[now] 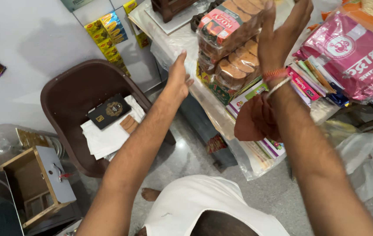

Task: The person wipes multiple packages of biscuits and a black box with a brown cloth. They pick up each item from a chair, wipe it thoroughly, and place it on a nearby table. The person handles the items one at a time.

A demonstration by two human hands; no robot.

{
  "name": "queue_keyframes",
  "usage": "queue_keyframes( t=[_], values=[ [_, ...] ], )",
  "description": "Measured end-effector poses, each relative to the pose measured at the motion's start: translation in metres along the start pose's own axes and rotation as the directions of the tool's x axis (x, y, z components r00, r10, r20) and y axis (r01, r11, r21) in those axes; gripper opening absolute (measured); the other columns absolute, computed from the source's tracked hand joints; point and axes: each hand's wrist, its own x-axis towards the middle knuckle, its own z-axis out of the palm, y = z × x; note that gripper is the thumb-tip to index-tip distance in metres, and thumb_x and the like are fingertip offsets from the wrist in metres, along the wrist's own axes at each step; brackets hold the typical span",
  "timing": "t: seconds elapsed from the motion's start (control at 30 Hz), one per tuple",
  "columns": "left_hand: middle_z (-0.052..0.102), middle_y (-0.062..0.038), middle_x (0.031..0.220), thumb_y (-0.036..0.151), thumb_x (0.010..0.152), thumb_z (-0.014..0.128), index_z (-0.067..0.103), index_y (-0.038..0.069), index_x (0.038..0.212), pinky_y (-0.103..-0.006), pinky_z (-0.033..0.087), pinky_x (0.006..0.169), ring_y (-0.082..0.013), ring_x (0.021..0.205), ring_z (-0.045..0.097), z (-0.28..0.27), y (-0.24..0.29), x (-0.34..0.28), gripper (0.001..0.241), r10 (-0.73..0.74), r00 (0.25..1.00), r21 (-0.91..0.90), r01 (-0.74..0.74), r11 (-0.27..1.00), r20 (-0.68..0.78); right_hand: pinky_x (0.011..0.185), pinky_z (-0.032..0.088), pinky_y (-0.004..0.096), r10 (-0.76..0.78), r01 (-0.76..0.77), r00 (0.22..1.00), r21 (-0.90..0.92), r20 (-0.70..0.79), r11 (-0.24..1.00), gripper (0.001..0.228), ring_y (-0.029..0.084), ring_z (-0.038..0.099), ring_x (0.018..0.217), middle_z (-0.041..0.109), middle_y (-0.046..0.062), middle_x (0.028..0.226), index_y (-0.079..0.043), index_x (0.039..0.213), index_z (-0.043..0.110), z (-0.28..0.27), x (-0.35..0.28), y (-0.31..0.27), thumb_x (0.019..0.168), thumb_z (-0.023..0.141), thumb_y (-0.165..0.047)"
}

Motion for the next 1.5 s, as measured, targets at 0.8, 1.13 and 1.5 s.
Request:
queue_keyframes(
  t=[0.8, 1.13, 1.5],
  values=[
    [0.064, 0.003, 0.092, 0.026, 0.092, 0.064, 0.067, 0.015, 0.108, -0.0337, 0.048, 0.065, -0.0146, 0.080, 0.060, -0.358, -0.107, -0.025, 0.020, -0.214, 0.895, -0.230, 0.130, 0.965, -0.391, 0.095, 0.052, 0.043, 0.010, -0.444, 0.329, 0.145, 0.944, 0.884, 0.054, 0.034, 0.065, 0.110, 0.064, 0.021, 0.122, -0.002, 0.133, 0.057, 0.206, -0.327, -0.256, 0.091, 0.075, -0.030],
    [0.067, -0.011, 0.101, 0.025, 0.086, 0.074, 0.069, -0.005, 0.106, -0.0368, 0.049, 0.079, -0.0230, 0.091, 0.059, -0.482, -0.191, 0.059, 0.036, -0.045, 0.894, 0.104, 0.101, 0.989, -0.446, 0.100, 0.050, 0.044, 0.275, -0.447, 0.136, -0.189, 0.952, 0.874, 0.061, 0.038, 0.064, 0.117, 0.066, 0.024, 0.126, 0.001, 0.131, 0.060, 0.284, -0.489, -0.215, 0.084, 0.079, -0.032],
    [0.052, -0.027, 0.148, 0.040, 0.080, 0.078, 0.032, -0.003, 0.156, -0.0444, 0.042, 0.112, -0.0359, 0.134, 0.053, -0.530, -0.268, 0.138, 0.099, -0.358, 0.817, 0.228, 0.494, 0.839, -0.452, 0.098, 0.052, 0.047, 0.452, -0.358, -0.240, -0.511, 0.859, 0.781, 0.056, 0.039, 0.066, 0.114, 0.070, 0.024, 0.118, -0.002, 0.120, 0.067, 0.358, -0.562, -0.176, 0.079, 0.075, -0.039]
  ],
)
